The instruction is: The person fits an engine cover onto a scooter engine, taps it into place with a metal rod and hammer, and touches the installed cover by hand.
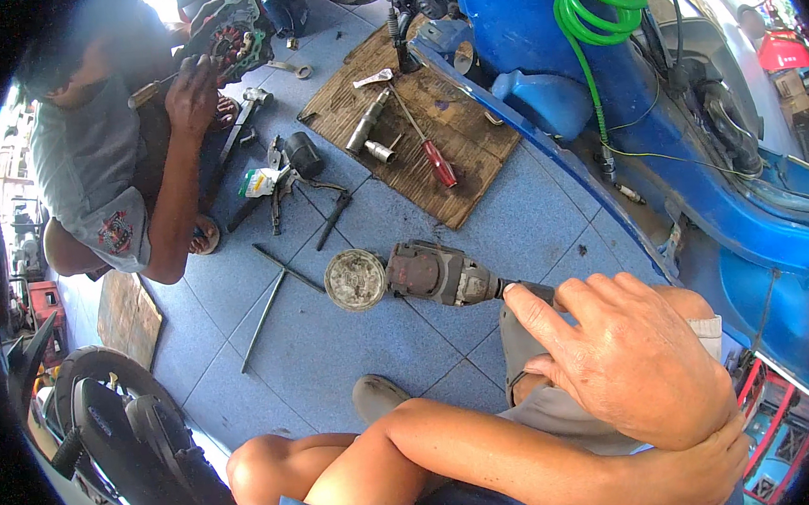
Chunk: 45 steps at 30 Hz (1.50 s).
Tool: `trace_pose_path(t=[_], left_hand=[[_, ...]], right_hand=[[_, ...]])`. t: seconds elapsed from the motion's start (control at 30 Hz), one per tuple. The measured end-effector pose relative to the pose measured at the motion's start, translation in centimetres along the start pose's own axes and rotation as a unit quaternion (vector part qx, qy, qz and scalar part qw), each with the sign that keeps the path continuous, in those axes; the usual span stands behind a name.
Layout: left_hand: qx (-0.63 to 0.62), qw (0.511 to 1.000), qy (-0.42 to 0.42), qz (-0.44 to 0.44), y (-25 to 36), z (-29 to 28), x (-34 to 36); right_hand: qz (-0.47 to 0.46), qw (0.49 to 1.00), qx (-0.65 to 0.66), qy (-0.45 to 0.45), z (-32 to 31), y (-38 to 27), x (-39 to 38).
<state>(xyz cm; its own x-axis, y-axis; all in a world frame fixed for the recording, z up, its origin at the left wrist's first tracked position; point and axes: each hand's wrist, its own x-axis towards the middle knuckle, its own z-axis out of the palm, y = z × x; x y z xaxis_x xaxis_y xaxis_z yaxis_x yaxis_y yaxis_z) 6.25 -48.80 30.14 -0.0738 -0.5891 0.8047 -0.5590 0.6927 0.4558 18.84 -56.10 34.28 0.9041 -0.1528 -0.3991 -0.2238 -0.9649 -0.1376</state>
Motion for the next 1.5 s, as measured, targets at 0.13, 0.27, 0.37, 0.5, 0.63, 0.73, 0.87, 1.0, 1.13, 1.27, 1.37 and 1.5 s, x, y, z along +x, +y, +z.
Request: trace_pose_path(t=[0.13,0.27,0.37,0.5,0.63,0.73,0.87,1.0,1.13,1.27,1.37,1.5], left_hand=[[-0.002,1.000,-0.006,-0.005,-0.4,0.2,-0.4],[-0.025,0.993,0.097,0.063,-1.1,-1.3,1.4],[-0.047,0.996,0.054,0.050,-3.4,-3.5,0.4],[-0.046,0.998,0.021,0.032,-2.3,-0.6,0.6],[-0.043,0.997,0.061,0.015,-2.1,0.0,0.8],[-0.070,0.994,0.085,0.022,-2.3,-0.7,1.0],[-0.065,0.998,0.019,0.009,-2.2,-1.4,1.3],[-0.060,0.998,0.014,0.006,-2.7,-4.0,0.6],[-0.062,0.998,0.018,0.019,-2.5,-2.3,0.7],[-0.074,0.995,0.053,0.029,-2.5,-1.7,0.7],[-0.068,0.997,0.041,0.024,-2.3,-1.5,0.6],[-0.226,0.963,0.138,-0.039,-2.6,-3.6,0.6]], right_hand=[[-0.011,1.000,-0.004,0.006,0.5,-0.1,0.8],[0.039,0.998,-0.051,0.000,-1.0,-0.3,-0.3],[-0.001,1.000,-0.020,-0.001,0.9,-0.1,1.2],[0.010,0.999,-0.025,-0.021,0.9,-0.3,1.9],[0.017,0.999,-0.034,-0.033,0.6,-0.7,2.5],[0.013,0.999,-0.030,-0.039,0.5,-1.0,2.8],[0.018,0.999,-0.025,-0.040,0.5,-1.1,2.9],[0.012,0.999,-0.033,-0.034,0.3,-1.4,3.1],[0.018,0.999,-0.029,-0.042,0.0,-1.7,3.3],[0.017,0.999,-0.039,-0.030,0.0,-1.7,3.0],[0.013,0.999,-0.035,-0.028,0.2,-1.6,2.8],[0.011,0.999,-0.035,-0.020,0.1,-1.5,2.0]])
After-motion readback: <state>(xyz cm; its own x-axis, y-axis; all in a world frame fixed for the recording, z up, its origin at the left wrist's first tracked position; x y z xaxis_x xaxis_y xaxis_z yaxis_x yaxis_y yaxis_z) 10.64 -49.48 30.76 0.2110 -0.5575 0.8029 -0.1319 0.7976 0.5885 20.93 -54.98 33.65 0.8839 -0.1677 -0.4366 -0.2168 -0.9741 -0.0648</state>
